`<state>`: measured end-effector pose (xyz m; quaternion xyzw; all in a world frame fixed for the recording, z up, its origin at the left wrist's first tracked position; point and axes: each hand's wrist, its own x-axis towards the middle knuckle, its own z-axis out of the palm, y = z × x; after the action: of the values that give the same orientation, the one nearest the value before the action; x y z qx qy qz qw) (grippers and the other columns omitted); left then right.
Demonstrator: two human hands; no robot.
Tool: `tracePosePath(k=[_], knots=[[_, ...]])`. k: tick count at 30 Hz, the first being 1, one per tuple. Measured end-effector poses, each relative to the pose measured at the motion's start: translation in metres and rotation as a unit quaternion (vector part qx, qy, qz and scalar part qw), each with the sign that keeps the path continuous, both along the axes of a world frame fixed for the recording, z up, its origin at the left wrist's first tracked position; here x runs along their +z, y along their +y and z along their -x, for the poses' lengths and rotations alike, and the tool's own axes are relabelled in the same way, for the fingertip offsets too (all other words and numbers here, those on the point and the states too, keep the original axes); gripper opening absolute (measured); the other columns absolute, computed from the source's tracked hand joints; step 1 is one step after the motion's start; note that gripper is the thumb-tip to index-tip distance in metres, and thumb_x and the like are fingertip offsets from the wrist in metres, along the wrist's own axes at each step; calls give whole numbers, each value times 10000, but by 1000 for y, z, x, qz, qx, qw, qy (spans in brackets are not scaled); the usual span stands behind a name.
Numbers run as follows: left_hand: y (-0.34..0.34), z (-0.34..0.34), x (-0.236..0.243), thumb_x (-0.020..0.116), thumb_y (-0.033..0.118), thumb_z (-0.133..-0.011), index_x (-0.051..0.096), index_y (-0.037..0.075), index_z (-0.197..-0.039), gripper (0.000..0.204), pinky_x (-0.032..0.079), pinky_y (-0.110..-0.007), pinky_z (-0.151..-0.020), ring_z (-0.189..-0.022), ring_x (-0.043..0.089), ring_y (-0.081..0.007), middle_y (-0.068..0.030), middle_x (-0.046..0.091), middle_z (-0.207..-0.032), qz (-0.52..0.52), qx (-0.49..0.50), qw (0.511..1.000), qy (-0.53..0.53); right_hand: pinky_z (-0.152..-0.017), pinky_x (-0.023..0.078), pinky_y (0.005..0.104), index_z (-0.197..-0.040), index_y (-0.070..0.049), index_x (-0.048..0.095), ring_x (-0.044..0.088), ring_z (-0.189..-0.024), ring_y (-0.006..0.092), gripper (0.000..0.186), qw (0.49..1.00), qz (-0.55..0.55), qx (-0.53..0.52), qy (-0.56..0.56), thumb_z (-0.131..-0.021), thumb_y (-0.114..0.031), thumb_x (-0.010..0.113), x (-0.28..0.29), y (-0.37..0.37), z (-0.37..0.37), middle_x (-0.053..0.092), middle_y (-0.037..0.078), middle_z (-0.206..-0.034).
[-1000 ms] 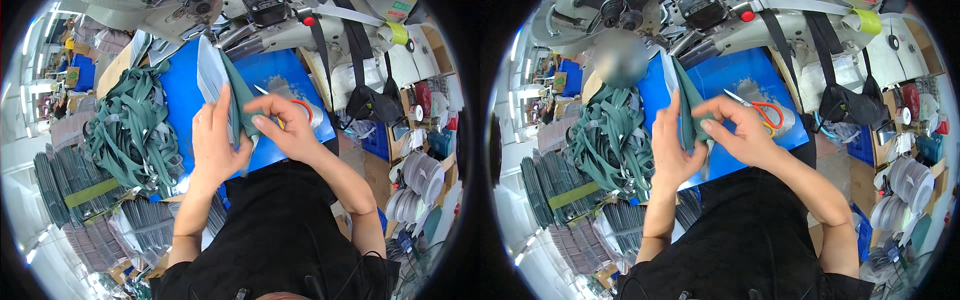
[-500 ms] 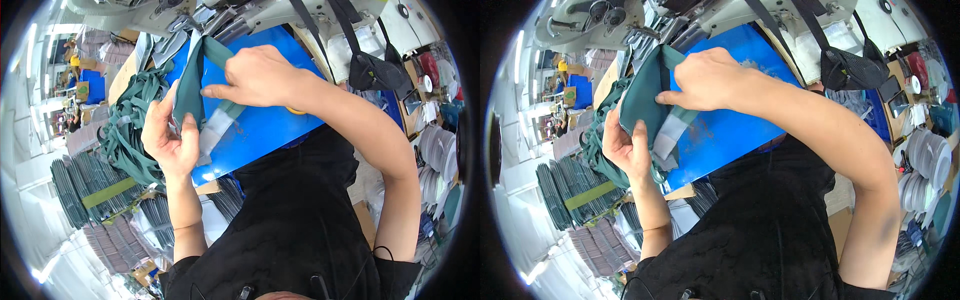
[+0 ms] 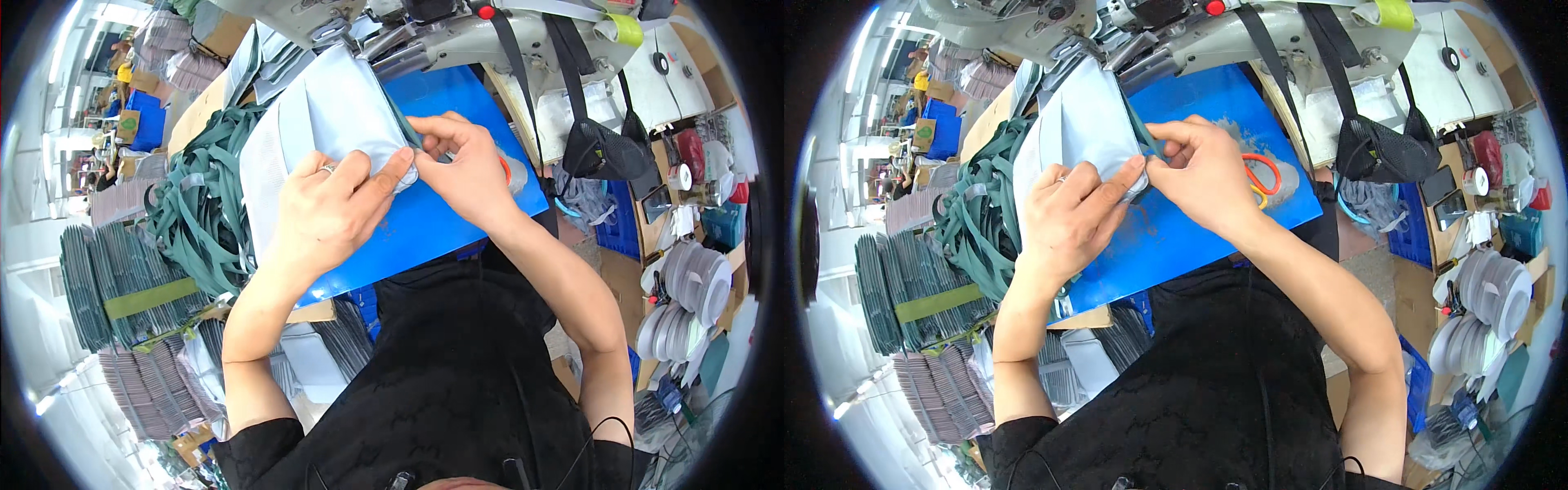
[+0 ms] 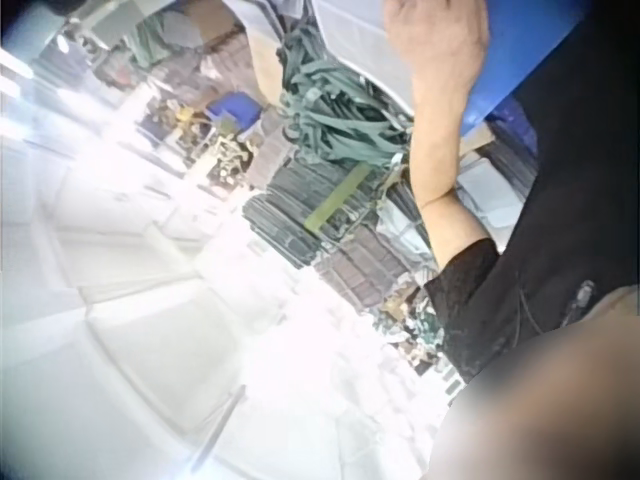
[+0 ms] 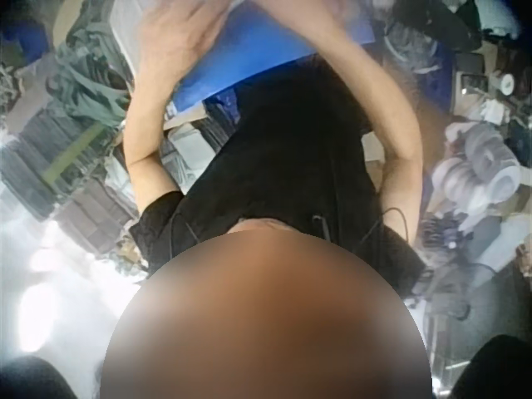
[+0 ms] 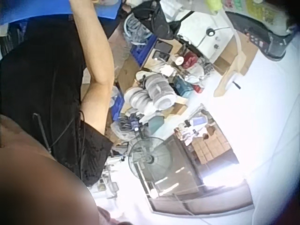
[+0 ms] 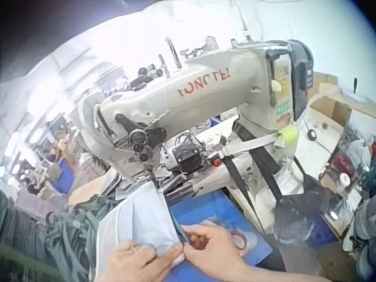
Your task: Sewing fabric straps onto leather pouch components using an industrial sewing machine.
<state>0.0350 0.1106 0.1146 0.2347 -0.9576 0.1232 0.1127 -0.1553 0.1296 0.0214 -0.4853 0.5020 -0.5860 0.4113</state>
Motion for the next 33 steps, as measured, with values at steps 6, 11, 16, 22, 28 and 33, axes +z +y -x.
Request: tracePosePath(k=[6,11,16,22,28,33], knots=[[-1,1,-7,828,112,-655,745,146,-1288,640,381,-317,-618,-641,475,-156,10,450,-752,8,-14,999,49,-660,525,307,-1027,-49,815,653,-705,167,285,997,-3,-12,81,-766,-157,783,5,-14,13,660,71,-799],[4,6,-8,825,104,-641,744,143,-1285,650,390,-313,-621,-639,477,-162,8,443,-747,5,0,999,34,-668,502,290,-990,-27,808,628,-710,130,226,998,-32,42,34,-786,-107,752,7,10,11,655,41,-760],[-5,7,-5,809,96,-645,745,128,-1274,632,392,-308,-618,-636,474,-155,10,435,-744,8,-15,999,27,-701,474,262,-989,6,796,574,-752,78,190,990,-64,52,-111,-816,-21,722,10,16,3,640,0,-728],[-39,2,-2,784,73,-664,745,92,-1258,595,391,-307,-607,-615,472,-150,13,426,-735,-12,-19,999,25,-690,473,234,-1029,0,797,586,-774,48,211,970,-89,75,-213,-835,13,713,7,-11,-4,666,-18,-778],[-77,2,3,779,59,-693,756,110,-1233,543,400,-309,-594,-589,468,-161,10,432,-732,-14,-15,1000,5,-649,472,223,-1069,14,785,581,-738,36,234,966,-103,79,-224,-846,3,713,8,-47,-10,673,-21,-799],[-105,4,6,792,75,-732,755,157,-1235,511,439,-322,-615,-617,491,-193,1,468,-746,2,-6,1000,14,-614,505,210,-1095,-21,784,608,-721,32,192,951,-132,59,-273,-920,-59,717,14,-73,-17,692,-27,-834]])
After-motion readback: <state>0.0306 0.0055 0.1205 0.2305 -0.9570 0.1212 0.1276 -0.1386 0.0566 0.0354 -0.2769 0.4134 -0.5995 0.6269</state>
